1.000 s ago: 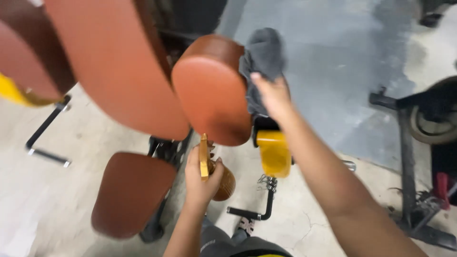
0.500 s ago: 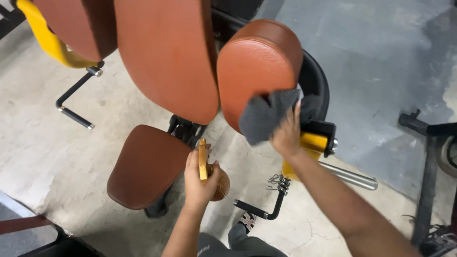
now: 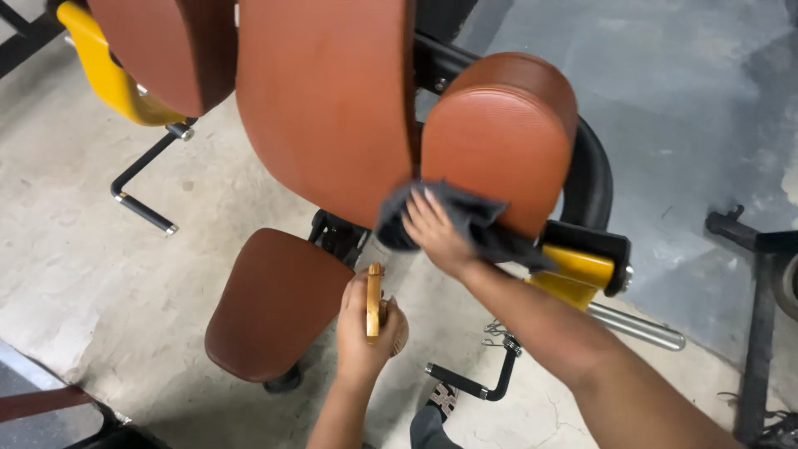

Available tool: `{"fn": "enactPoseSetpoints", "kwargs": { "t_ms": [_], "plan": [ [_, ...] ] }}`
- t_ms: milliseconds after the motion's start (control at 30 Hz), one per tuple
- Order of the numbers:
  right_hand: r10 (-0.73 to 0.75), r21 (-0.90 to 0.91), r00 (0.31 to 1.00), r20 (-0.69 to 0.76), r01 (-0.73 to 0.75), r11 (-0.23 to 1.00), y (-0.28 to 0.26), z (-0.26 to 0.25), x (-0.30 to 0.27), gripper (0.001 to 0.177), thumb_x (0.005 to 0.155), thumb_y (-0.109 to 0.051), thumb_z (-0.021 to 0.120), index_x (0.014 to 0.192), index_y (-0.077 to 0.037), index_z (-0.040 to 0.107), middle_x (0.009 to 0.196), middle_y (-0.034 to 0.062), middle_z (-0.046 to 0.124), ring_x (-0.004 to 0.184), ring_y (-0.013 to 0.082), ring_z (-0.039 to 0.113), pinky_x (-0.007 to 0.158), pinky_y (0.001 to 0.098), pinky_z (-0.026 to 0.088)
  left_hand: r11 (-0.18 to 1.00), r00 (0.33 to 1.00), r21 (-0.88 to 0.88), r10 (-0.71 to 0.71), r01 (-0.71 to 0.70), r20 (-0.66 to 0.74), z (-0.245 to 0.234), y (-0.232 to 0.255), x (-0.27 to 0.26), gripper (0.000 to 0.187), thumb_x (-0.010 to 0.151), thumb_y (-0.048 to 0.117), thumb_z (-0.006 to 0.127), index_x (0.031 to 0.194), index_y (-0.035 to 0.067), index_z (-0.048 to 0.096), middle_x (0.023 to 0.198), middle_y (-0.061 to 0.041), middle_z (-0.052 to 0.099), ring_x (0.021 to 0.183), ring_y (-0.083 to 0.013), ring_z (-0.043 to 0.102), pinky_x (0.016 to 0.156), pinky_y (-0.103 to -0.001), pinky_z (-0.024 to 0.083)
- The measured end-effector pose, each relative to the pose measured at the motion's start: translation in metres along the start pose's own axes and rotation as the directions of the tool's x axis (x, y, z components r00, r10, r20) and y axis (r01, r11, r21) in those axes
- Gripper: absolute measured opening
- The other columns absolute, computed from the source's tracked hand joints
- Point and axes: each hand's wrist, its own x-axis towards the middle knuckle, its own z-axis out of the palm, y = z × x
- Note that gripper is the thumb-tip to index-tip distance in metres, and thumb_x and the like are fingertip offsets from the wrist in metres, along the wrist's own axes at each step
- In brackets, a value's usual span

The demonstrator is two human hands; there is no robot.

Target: Cleaning a gym exercise machine using a spray bottle and cloth.

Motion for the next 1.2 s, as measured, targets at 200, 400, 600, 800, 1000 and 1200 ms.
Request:
{"fn": "enactPoseSetpoints", "kwargs": {
  "t_ms": [200, 400, 600, 800, 1000, 1200],
  "plan": [
    [-0.349, 0.015, 0.904, 0.247, 0.356, 0.934, -0.012, 0.013, -0.032, 0.045, 0.101, -0.028, 0.044, 0.14, -0.006, 0.052, 0.151, 0.0171, 0.047, 0.148, 0.0371, 0.034, 0.121, 0.0548, 0.021, 0.996, 0.994, 0.005, 0.093, -0.093, -0.056, -0.041, -0.015, -0.006, 0.044, 0.082, 0.003, 0.07, 0.126, 0.002, 0.061, 0.13, -0.018, 0.062, 0.117, -0.034, 0.064, 0.097, -0.04, 0.053],
    [0.006, -0.043, 0.998, -0.056, -0.009, 0.999, 0.084, -0.081, 0.023, 0.046, 0.098, -0.026, 0.049, 0.141, -0.012, 0.057, 0.15, 0.0141, 0.055, 0.148, 0.0352, 0.041, 0.125, 0.0567, 0.021, 1.0, 0.998, 0.001, -0.023, 0.023, -0.055, -0.055, -0.015, 0.0, 0.046, 0.081, 0.005, 0.071, 0.126, 0.005, 0.062, 0.129, -0.015, 0.063, 0.112, -0.032, 0.067, 0.091, -0.04, 0.055],
    [0.208, 0.103, 0.961, -0.181, -0.192, 0.976, 0.095, -0.079, 0.076, 0.033, 0.107, -0.023, 0.051, 0.134, -0.01, 0.066, 0.137, 0.0198, 0.062, 0.145, 0.0408, 0.047, 0.129, 0.0588, 0.021, 0.998, 0.994, -0.02, -0.059, 0.057, -0.091, -0.035, -0.023, 0.005, 0.051, 0.079, 0.005, 0.069, 0.13, 0.004, 0.059, 0.118, -0.016, 0.064, 0.1, -0.0319, 0.067, 0.086, -0.039, 0.055],
    [-0.103, 0.232, 0.995, 0.009, 0.098, 0.968, -0.015, 0.069, 0.027, 0.032, 0.097, -0.018, 0.049, 0.117, -0.006, 0.07, 0.105, 0.019, 0.067, 0.118, 0.041, 0.059, 0.124, 0.067, 0.022, 0.988, 0.982, -0.065, -0.147, 0.139, -0.121, -0.019, -0.011, 0.01, 0.048, 0.081, 0.006, 0.068, 0.128, 0.006, 0.061, 0.111, -0.014, 0.065, 0.091, -0.0292, 0.069, 0.081, -0.037, 0.056],
    [-0.268, 0.017, 0.951, -0.156, 0.274, 0.962, -0.05, 0.108, -0.044, 0.036, 0.088, -0.024, 0.048, 0.11, -0.007, 0.07, 0.116, 0.0205, 0.068, 0.123, 0.0377, 0.058, 0.12, 0.0577, 0.023, 0.996, 0.976, -0.063, -0.074, 0.063, -0.205, -0.024, -0.018, 0.018, 0.05, 0.079, 0.005, 0.07, 0.128, 0.002, 0.058, 0.118, -0.016, 0.061, 0.092, -0.028, 0.067, 0.078, -0.035, 0.057],
    [0.18, 0.761, 0.979, 0.099, -0.191, 0.62, -0.112, 0.179, -0.069, 0.016, 0.085, -0.016, 0.064, 0.1, -0.011, 0.064, 0.106, 0.0157, 0.065, 0.129, 0.0392, 0.054, 0.123, 0.0498, 0.031, 0.985, 0.945, 0.057, 0.172, -0.163, -0.279, -0.066, -0.016, 0.054, 0.049, 0.079, 0.002, 0.07, 0.128, 0.003, 0.062, 0.125, -0.017, 0.063, 0.116, -0.0358, 0.061, 0.1, -0.043, 0.05]
  ]
}}
